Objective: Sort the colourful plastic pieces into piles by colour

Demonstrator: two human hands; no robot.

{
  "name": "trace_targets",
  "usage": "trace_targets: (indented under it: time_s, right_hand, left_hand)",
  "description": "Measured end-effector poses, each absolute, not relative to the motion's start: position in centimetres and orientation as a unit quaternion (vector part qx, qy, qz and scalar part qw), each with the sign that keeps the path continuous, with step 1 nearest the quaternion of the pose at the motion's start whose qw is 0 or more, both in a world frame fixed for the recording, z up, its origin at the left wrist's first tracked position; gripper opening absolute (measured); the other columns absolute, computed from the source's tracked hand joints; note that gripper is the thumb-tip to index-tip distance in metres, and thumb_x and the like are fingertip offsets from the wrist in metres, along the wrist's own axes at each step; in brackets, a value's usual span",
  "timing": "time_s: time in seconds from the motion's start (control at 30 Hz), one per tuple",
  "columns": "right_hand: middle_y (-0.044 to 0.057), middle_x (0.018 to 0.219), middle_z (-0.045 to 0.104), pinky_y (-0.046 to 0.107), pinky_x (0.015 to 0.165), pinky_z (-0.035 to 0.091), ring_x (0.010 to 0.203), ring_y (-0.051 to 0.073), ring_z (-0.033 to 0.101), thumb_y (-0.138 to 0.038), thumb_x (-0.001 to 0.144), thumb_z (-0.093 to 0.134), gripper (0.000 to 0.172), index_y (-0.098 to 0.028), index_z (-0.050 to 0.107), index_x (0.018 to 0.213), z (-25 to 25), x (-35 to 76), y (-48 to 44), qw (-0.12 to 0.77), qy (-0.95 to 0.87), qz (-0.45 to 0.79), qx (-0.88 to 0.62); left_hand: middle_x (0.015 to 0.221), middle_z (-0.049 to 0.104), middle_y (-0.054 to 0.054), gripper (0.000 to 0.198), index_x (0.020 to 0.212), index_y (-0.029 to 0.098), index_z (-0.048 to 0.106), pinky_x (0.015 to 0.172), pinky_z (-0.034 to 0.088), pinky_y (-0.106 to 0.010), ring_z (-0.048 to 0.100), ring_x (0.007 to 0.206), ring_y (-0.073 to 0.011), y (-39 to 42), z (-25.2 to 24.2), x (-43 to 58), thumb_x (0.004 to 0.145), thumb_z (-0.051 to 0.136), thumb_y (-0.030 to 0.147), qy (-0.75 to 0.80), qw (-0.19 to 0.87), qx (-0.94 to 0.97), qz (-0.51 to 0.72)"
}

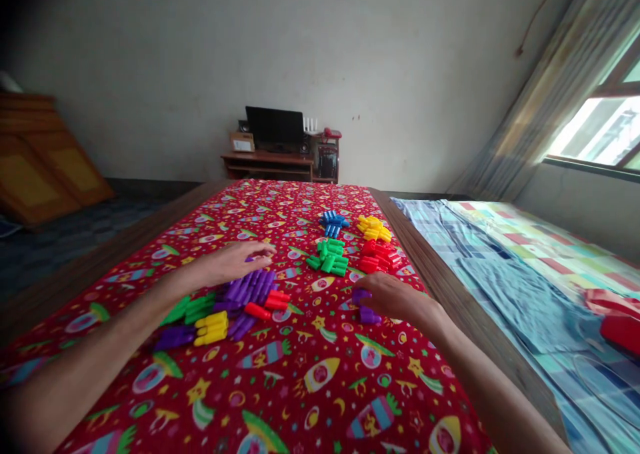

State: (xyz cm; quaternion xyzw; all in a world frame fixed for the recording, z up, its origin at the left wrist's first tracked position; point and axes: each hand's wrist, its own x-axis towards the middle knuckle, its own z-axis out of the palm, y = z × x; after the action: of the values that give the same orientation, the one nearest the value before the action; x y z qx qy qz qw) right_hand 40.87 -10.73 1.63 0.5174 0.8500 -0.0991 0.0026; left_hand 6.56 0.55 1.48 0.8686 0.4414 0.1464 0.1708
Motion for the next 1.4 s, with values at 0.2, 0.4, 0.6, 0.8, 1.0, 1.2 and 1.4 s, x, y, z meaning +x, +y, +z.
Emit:
trace_targets:
  time_s: [0.2,0.4,0.6,0.8,1.0,1.2,1.4]
  right_hand:
    - [0.009,0.086,0.069,0.025,0.069,0.044,0.075,0.015,0.062,-0.017,0.095,0.043,0.025,-0.015,0.068,0.093,1.5,36.6,-10.4,-0.087,0.862,-0.031,0.498]
    - [0.011,0.092,0.070,0.024,0.070,0.042,0.082,0.016,0.063,-0.019,0.093,0.049,0.023,-0.013,0.065,0.108,0.6,26.2,-5.9,-0.128,0.894,-0.035,0.427]
    - [0.012,0.085,0.070,0.023,0.067,0.042,0.077,0.016,0.062,-0.008,0.083,0.056,0.017,-0.008,0.070,0.092,-1.4,22.4,-3.0,-0.142,0.859,-0.063,0.488]
    - [-0.001,0.063,0.064,0.020,0.056,0.037,0.059,0.011,0.054,-0.019,0.078,0.065,0.015,-0.011,0.074,0.086,-1.1,25.6,-1.9,-0.292,0.766,-0.302,0.487]
    - [0.000,0.063,0.064,0.021,0.055,0.038,0.056,0.010,0.053,-0.024,0.080,0.060,0.019,-0.011,0.074,0.081,-0.3,26.8,-3.3,-0.391,0.739,-0.338,0.432]
    - [0.002,0.076,0.071,0.024,0.065,0.045,0.068,0.014,0.060,-0.022,0.078,0.060,0.015,-0.017,0.074,0.083,0.7,27.8,-5.6,-0.429,0.750,-0.244,0.442]
    - [0.005,0.074,0.071,0.026,0.061,0.046,0.066,0.016,0.061,-0.035,0.077,0.062,0.024,-0.015,0.074,0.083,1.1,36.0,-7.4,-0.423,0.704,-0.219,0.527]
  left_hand:
    - [0.136,0.058,-0.012,0.047,0.124,0.019,0.062,0.109,0.035,-0.040,0.048,0.128,-0.0286,-1.2,-3.0,3.4,0.083,0.056,0.042,0.437,0.114,0.886,0.106]
    - [0.117,0.068,-0.011,0.037,0.111,0.018,0.068,0.102,0.043,-0.039,0.060,0.110,-0.0263,-1.1,-3.0,4.6,0.075,0.062,0.024,0.444,0.112,0.865,0.206]
    - [0.098,0.071,-0.004,0.031,0.098,0.020,0.071,0.089,0.051,-0.035,0.065,0.093,-0.0238,-0.5,-3.0,3.6,0.068,0.063,0.022,0.477,0.137,0.815,0.299]
    - [0.092,0.072,-0.004,0.025,0.090,0.020,0.072,0.087,0.052,-0.035,0.066,0.089,-0.0222,-0.1,-3.1,3.5,0.074,0.061,0.036,0.451,0.156,0.824,0.306]
    - [0.107,0.072,-0.008,0.039,0.097,0.019,0.071,0.100,0.043,-0.040,0.062,0.106,-0.0246,-1.8,-2.5,5.7,0.090,0.046,0.048,0.375,0.111,0.863,0.320]
    - [0.086,0.071,-0.005,0.032,0.085,0.018,0.069,0.083,0.048,-0.035,0.064,0.084,-0.0225,-2.8,-2.1,6.7,0.089,0.054,0.047,0.393,0.082,0.873,0.277]
    - [0.091,0.071,-0.006,0.022,0.082,0.020,0.070,0.091,0.047,-0.039,0.062,0.090,-0.0228,-1.2,-2.0,5.1,0.082,0.066,0.042,0.366,0.027,0.886,0.284]
